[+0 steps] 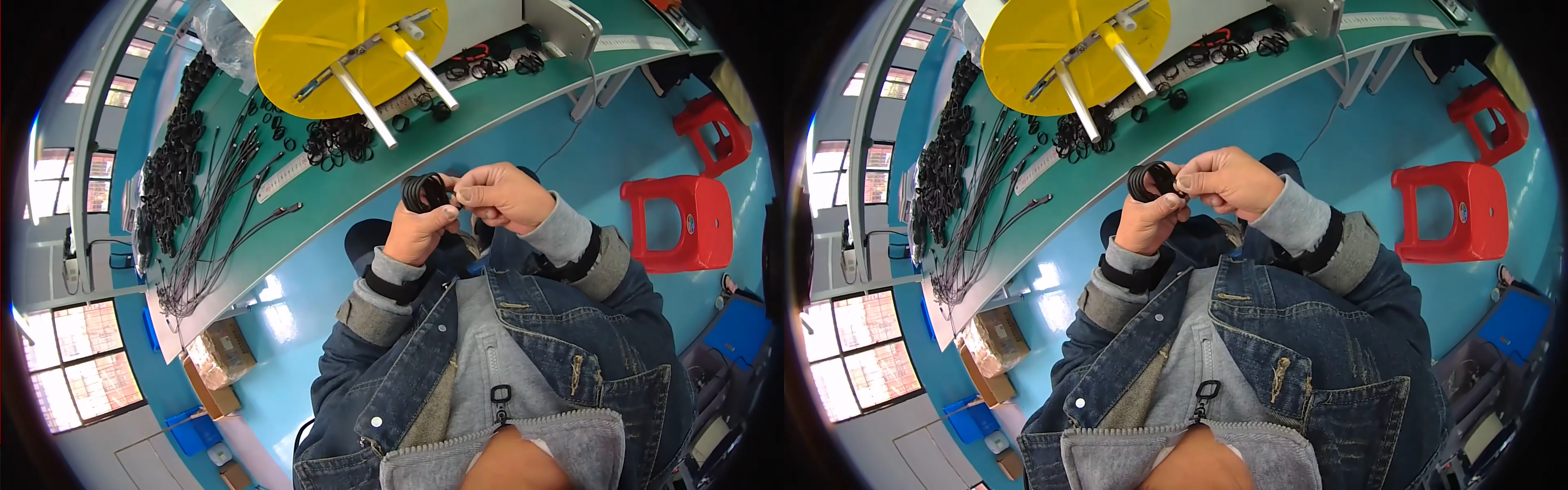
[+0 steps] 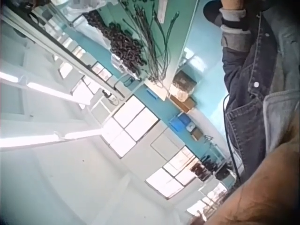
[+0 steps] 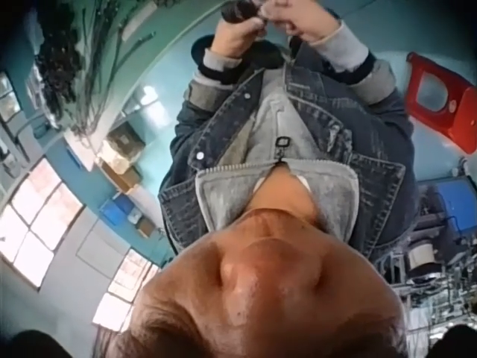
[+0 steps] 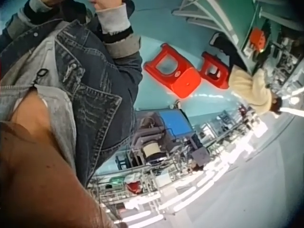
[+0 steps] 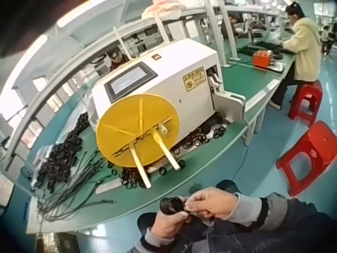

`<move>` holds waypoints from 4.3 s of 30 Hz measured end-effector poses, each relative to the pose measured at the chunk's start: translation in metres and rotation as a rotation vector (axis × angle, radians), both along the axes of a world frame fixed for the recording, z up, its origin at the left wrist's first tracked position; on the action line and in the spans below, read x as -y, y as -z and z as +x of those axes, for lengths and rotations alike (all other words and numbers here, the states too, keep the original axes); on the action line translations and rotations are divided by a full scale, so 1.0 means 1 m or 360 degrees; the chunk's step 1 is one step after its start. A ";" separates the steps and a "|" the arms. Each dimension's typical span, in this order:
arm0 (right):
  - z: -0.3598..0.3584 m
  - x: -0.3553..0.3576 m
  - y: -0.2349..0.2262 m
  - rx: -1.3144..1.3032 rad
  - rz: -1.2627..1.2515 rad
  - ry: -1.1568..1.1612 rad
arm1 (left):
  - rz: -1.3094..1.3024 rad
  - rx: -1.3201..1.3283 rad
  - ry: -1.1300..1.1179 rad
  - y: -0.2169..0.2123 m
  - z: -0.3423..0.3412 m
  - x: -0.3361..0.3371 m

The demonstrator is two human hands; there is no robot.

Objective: The person picks up a cable, winds it around the rods of a machine, and removes the coiled cable. They then secure the coil with a tie and place the finished bundle on the table before repeating the process.

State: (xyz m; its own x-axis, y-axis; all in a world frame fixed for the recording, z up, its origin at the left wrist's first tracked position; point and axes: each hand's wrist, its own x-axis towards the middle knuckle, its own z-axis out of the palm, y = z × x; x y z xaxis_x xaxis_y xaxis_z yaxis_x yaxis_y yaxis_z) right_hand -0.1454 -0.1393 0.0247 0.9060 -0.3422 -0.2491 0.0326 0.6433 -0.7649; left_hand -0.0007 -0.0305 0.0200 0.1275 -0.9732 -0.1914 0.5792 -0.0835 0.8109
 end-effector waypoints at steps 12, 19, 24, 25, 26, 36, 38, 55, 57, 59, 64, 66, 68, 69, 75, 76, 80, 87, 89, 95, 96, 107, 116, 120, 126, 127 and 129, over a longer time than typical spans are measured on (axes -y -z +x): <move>-0.020 -0.035 0.023 0.0221 -0.0002 -0.0052 | 0.0111 0.0452 -0.0083 0.004 -0.001 -0.009; -0.034 -0.006 0.019 0.0197 0.0209 -0.0009 | -0.0099 0.1122 -0.0040 -0.006 -0.011 -0.008; -0.015 -0.006 0.014 0.0047 -0.0256 0.0190 | -0.0187 0.1415 -0.0082 0.003 -0.017 -0.008; -0.011 -0.007 0.012 -0.0014 -0.0408 0.0228 | -0.0168 0.1480 -0.0079 0.006 -0.019 -0.009; -0.009 -0.009 0.010 -0.0015 -0.0408 0.0224 | -0.0148 0.1544 -0.0076 0.008 -0.020 -0.009; -0.017 -0.004 0.002 -0.0154 -0.0837 0.0200 | 0.0126 0.1612 -0.0034 0.004 -0.021 -0.006; -0.019 -0.003 -0.007 -0.0158 -0.0917 0.0183 | 0.0075 0.1915 -0.0067 -0.001 -0.021 -0.005; 0.000 -0.012 -0.002 0.0016 -0.1384 -0.0056 | -0.0508 0.1539 -0.0412 0.013 -0.023 -0.007; -0.001 -0.015 -0.005 0.0013 -0.0355 -0.0058 | -0.0358 0.1294 -0.0385 0.013 -0.015 -0.013; -0.004 -0.010 0.002 0.0011 -0.0207 0.0026 | -0.0068 0.0798 -0.0365 0.009 -0.009 -0.017; 0.000 -0.017 -0.012 -0.0016 -0.1590 0.0441 | 0.0078 0.1114 -0.0183 0.009 -0.016 -0.014; 0.007 -0.027 -0.020 -0.0018 -0.2436 0.0557 | -0.0155 0.1586 -0.0234 0.011 -0.021 -0.012; 0.012 -0.038 -0.020 -0.0256 -0.2758 0.0447 | -0.0275 0.1820 -0.0261 0.011 -0.025 -0.011; 0.014 -0.040 -0.019 -0.0381 -0.2914 0.0387 | -0.0283 0.1991 -0.0245 0.012 -0.026 -0.011; 0.018 -0.040 -0.013 -0.0525 -0.2889 0.0247 | -0.0429 0.2628 -0.0170 0.035 -0.022 -0.009; 0.021 -0.038 -0.013 -0.0622 -0.2848 0.0176 | -0.0425 0.2629 -0.0172 0.038 -0.018 -0.010; 0.018 -0.013 -0.020 -0.0405 -0.1901 0.0251 | 0.0137 0.0663 0.0493 0.035 0.004 -0.018; -0.001 0.006 -0.011 -0.0435 -0.1434 0.0108 | -0.0051 -0.1063 0.0271 0.015 0.029 -0.036; 0.005 0.000 -0.006 -0.0463 -0.1426 0.0048 | -0.0093 -0.0984 0.0288 0.014 0.032 -0.039; 0.033 -0.020 -0.019 0.0020 -0.2096 0.0230 | -0.0146 -0.1114 0.0460 0.007 0.027 -0.050; 0.037 -0.021 -0.023 0.0069 -0.2196 0.0126 | -0.0148 -0.1122 0.0461 0.004 0.026 -0.050; 0.050 -0.028 0.001 -0.0226 -0.2760 -0.0324 | 0.0233 0.0329 0.0511 0.008 0.021 -0.044; 0.050 -0.042 -0.001 0.0355 -0.2446 -0.0194 | -0.0141 0.1923 -0.0434 0.033 0.004 -0.047; 0.053 -0.066 0.013 0.0099 -0.2585 0.0189 | -0.0123 0.2034 -0.0676 0.056 -0.008 -0.051; 0.074 -0.076 0.036 -0.0053 -0.2772 0.0240 | 0.0028 0.2153 -0.0479 0.067 0.005 -0.065; 0.076 -0.078 0.033 -0.0049 -0.2682 0.0217 | -0.0007 0.2059 -0.0480 0.067 0.007 -0.067; 0.077 -0.076 0.023 -0.0064 -0.2504 0.0172 | -0.0046 0.1966 -0.0484 0.054 0.018 -0.067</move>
